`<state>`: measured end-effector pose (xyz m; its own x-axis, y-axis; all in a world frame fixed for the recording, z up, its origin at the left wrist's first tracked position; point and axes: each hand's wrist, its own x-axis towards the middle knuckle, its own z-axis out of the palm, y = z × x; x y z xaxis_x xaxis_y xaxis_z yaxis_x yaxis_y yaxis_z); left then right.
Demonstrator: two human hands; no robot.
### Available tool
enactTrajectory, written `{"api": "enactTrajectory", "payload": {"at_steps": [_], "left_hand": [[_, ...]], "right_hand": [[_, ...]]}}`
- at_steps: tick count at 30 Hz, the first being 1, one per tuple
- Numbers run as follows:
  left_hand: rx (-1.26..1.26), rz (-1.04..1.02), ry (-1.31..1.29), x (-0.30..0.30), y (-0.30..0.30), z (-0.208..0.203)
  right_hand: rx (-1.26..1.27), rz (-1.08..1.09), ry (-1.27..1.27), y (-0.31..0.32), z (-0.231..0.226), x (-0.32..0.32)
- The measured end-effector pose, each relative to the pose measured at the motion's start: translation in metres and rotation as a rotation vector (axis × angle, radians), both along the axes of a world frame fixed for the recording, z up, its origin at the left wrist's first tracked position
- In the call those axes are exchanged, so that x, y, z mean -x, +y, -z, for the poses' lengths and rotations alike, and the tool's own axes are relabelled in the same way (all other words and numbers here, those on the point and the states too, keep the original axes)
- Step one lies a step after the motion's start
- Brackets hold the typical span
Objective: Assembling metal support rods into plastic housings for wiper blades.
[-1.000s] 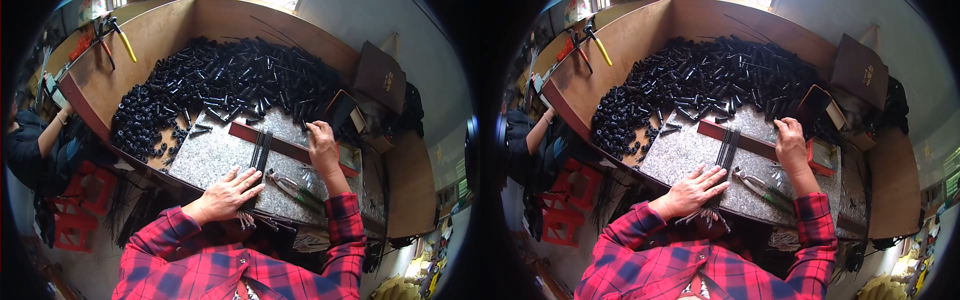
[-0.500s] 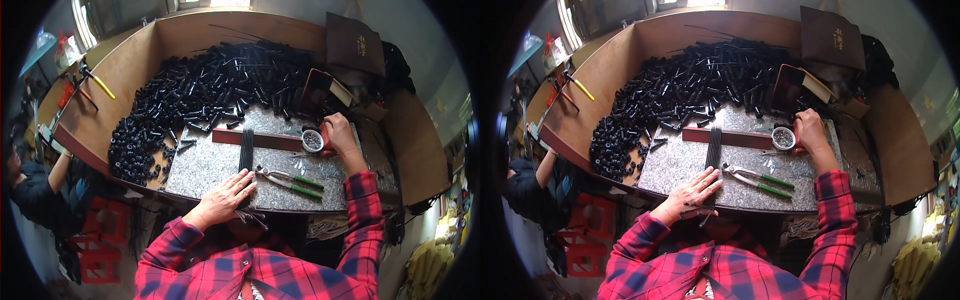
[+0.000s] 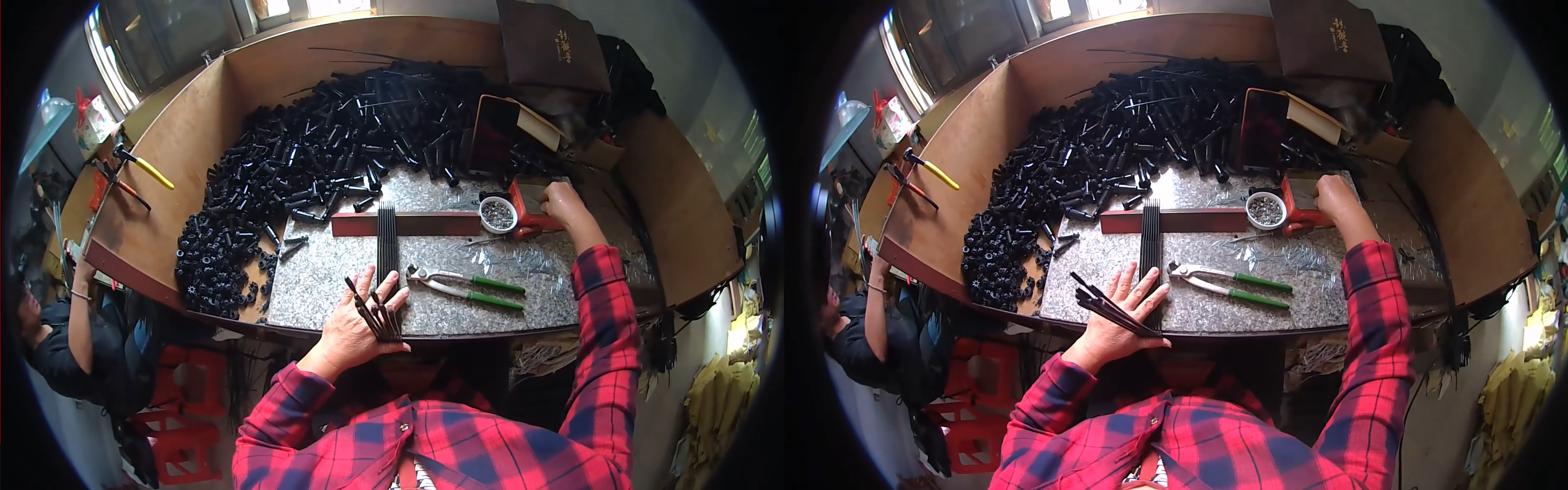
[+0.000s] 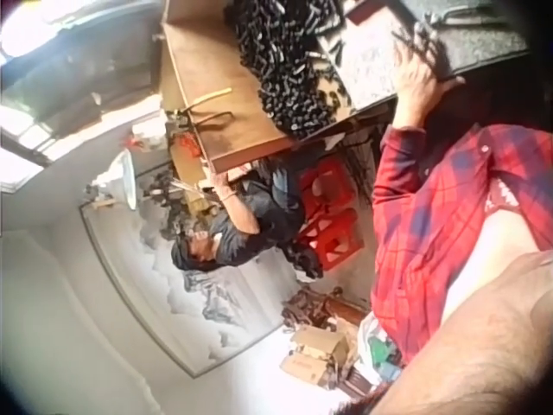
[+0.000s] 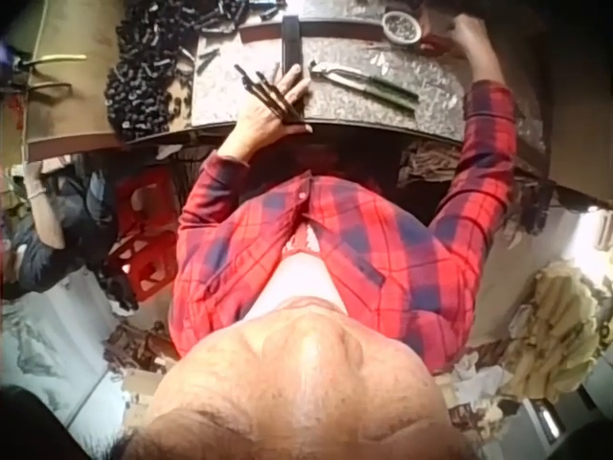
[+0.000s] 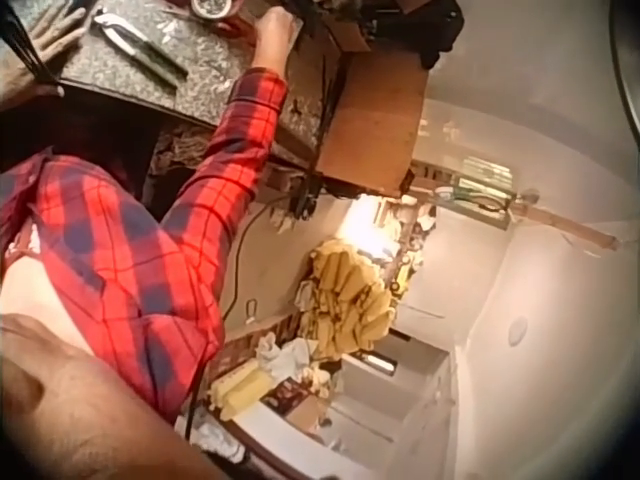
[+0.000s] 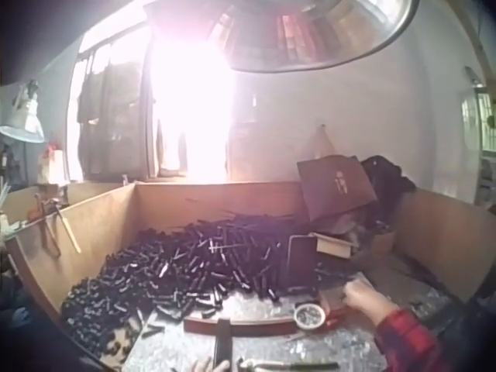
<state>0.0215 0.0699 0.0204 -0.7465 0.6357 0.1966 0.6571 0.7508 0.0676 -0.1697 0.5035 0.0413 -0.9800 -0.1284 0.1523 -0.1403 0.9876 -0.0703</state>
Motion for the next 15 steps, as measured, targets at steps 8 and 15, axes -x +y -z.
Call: {"api": "enactTrajectory", "payload": {"at_steps": [8, 15], "left_hand": [[-0.041, 0.030, -0.123, 0.003, -0.005, -0.007], [-0.083, 0.021, -0.053, 0.001, -0.002, -0.001]], "right_hand": [[-0.080, 0.066, -0.004, -0.006, -0.010, -0.011], [-0.199, 0.085, 0.106, -0.010, -0.030, -0.026]]}}
